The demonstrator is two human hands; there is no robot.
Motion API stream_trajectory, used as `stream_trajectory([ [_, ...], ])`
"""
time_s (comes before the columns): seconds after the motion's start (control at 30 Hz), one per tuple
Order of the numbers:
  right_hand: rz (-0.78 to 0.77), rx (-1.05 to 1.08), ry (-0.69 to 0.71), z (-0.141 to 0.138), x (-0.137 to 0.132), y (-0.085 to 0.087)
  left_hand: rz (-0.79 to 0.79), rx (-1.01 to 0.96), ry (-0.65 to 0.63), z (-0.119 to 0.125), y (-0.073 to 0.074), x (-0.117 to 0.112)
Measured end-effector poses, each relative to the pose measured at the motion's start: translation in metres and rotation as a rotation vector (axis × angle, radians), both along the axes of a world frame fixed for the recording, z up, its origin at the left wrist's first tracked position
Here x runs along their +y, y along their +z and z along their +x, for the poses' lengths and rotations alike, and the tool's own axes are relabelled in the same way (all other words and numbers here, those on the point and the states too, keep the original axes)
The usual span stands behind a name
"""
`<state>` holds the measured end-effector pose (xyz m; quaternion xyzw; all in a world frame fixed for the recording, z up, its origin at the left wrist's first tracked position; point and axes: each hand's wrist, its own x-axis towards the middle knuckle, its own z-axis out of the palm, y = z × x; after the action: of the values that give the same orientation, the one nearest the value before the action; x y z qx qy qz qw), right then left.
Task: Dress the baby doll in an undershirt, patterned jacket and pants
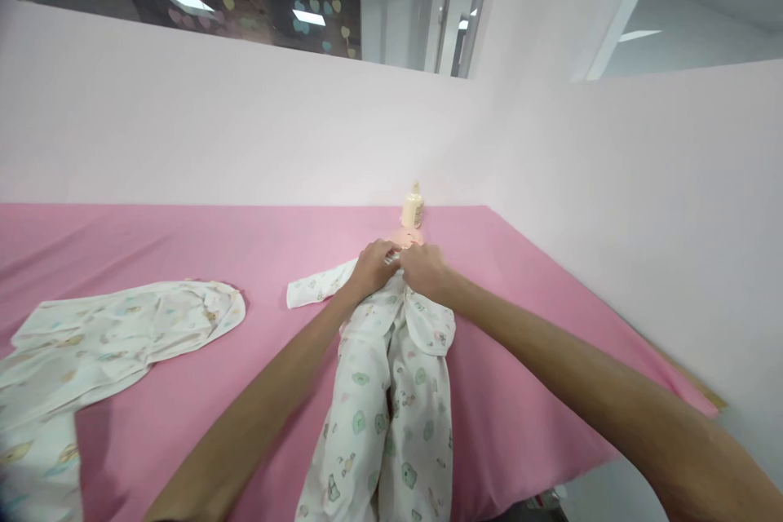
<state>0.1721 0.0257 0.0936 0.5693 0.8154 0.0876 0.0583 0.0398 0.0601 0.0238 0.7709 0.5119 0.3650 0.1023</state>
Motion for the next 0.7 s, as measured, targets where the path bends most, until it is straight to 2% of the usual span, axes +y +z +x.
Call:
stream_trajectory([
  [0.1,-0.012,0.121,-0.025,0.011,0.007,0.004,-0.005,0.08,-0.191,-0.007,0.016,-0.01],
  [0.17,-0.162,0.384,-0.023,0.021,0.011,0.006,-0.09,0.105,-0.307,-0.013,0.03,-0.019],
  [0.27,-0.398,0.858,-0.031,0.035,0.01,0.007,-0.207,0.107,-0.373,-0.018,0.046,-0.029],
  [0.33,-0.449,0.987,-0.044,0.04,0.006,0.005,-0.234,0.13,-0.361,-0.018,0.051,-0.032],
  [0.47,-0.497,0.977,0.005,0.04,-0.003,0.003,-0.084,0.258,-0.26,-0.011,0.046,-0.033],
  [0.53,-0.479,0.929,0.039,0.04,-0.002,0.001,0.0,0.29,-0.255,-0.008,0.044,-0.032],
  [0.6,-0.428,0.874,0.061,0.04,0.001,-0.003,0.013,0.289,-0.293,-0.008,0.044,-0.032],
  [0.7,-0.28,0.768,0.06,0.042,0.006,-0.012,-0.047,0.253,-0.344,-0.011,0.049,-0.033],
])
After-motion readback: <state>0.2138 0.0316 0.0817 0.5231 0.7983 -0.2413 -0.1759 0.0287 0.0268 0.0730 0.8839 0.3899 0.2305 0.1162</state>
